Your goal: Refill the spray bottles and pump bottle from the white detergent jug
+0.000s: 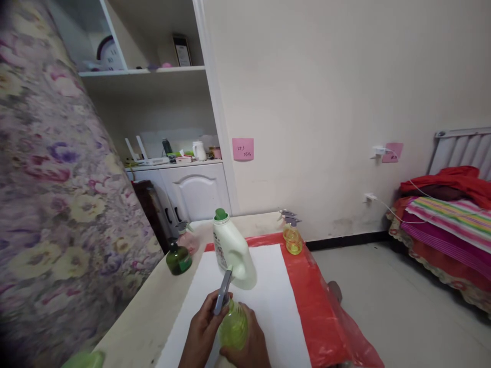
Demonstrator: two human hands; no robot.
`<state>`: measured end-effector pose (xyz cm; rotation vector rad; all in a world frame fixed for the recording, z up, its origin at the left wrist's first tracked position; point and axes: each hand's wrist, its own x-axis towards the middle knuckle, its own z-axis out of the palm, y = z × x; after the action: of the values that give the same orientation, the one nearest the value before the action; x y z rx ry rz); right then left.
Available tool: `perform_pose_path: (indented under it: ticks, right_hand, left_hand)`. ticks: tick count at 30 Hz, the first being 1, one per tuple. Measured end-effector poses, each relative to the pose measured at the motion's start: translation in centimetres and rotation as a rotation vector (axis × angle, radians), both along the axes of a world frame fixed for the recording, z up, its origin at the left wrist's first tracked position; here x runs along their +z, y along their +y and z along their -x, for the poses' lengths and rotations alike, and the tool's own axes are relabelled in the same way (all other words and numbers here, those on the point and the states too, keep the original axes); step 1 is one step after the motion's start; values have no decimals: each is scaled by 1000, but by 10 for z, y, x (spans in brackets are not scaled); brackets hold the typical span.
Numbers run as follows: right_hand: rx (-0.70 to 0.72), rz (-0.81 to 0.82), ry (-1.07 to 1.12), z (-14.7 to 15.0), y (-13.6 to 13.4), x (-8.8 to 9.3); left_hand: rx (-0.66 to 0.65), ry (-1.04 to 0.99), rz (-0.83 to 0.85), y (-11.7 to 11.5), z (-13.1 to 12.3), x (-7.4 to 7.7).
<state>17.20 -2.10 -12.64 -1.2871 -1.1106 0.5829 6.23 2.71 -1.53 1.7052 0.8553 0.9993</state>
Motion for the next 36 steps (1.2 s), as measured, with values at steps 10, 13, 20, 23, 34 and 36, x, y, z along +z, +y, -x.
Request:
perform_pose_path:
  ticks: [10, 13, 20, 23, 34, 36]
  right_hand:
    - [15, -25, -51, -1, -11, 17]
    - [49, -24, -80, 6, -14, 24]
    - [-46, 36, -101, 28, -25, 55]
    - [-41, 104, -88, 32, -32, 68]
    - [118, -39, 215, 29, -37, 70]
    - [234, -38, 338, 28, -35, 72]
  left_hand:
    - [6, -47, 75, -5, 19, 20]
    - [23, -103, 92, -9, 28, 25]
    - [18, -113, 103, -17, 43, 32]
    - [26, -126, 112, -21, 47, 36]
    - [70, -270, 241, -24, 50, 29]
    - [39, -293, 267, -22, 50, 30]
